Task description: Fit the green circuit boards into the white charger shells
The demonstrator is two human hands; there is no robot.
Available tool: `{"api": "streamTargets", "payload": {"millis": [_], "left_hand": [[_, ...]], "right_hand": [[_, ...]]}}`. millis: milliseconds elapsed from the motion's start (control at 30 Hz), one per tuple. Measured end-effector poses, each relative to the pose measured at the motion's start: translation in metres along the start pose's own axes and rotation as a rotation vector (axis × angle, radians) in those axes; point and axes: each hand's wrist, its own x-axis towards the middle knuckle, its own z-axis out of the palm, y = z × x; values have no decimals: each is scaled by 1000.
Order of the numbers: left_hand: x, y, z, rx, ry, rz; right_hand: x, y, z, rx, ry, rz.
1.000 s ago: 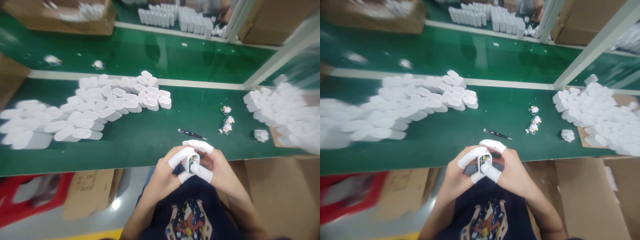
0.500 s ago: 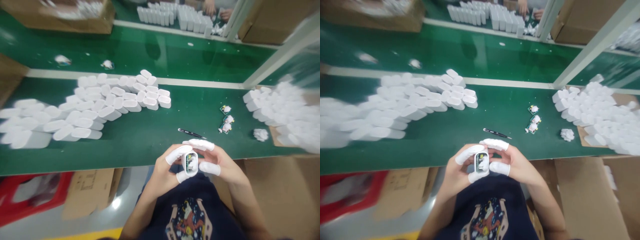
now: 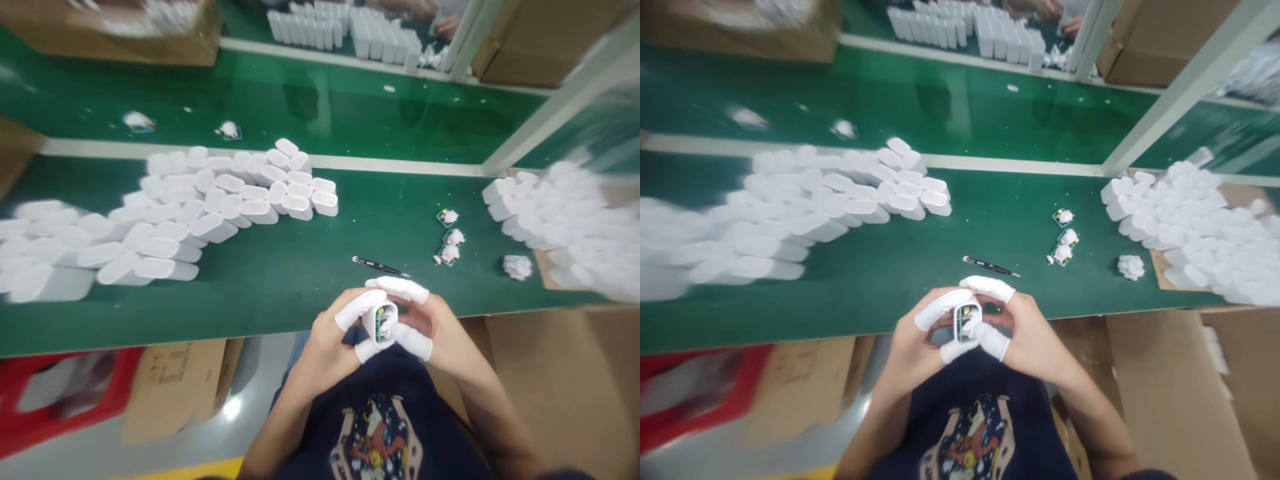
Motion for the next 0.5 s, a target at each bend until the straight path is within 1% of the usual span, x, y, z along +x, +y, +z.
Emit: {"api": "streamTargets", "payload": {"millis": [67,167,400,500], "left_hand": [[0,-1,0,39,0,13],[0,-1,-1,61,-1,44],[1,2,-1,0,18,69],[0,1,2,-35,34,49]], "right_hand": [[1,-1,0,-8,-20,-9],[1,-2,1,-35,-2,1],[-2,-5,-1,77,-56,13],[-3,-4,-2,106,-39,-9]]}}
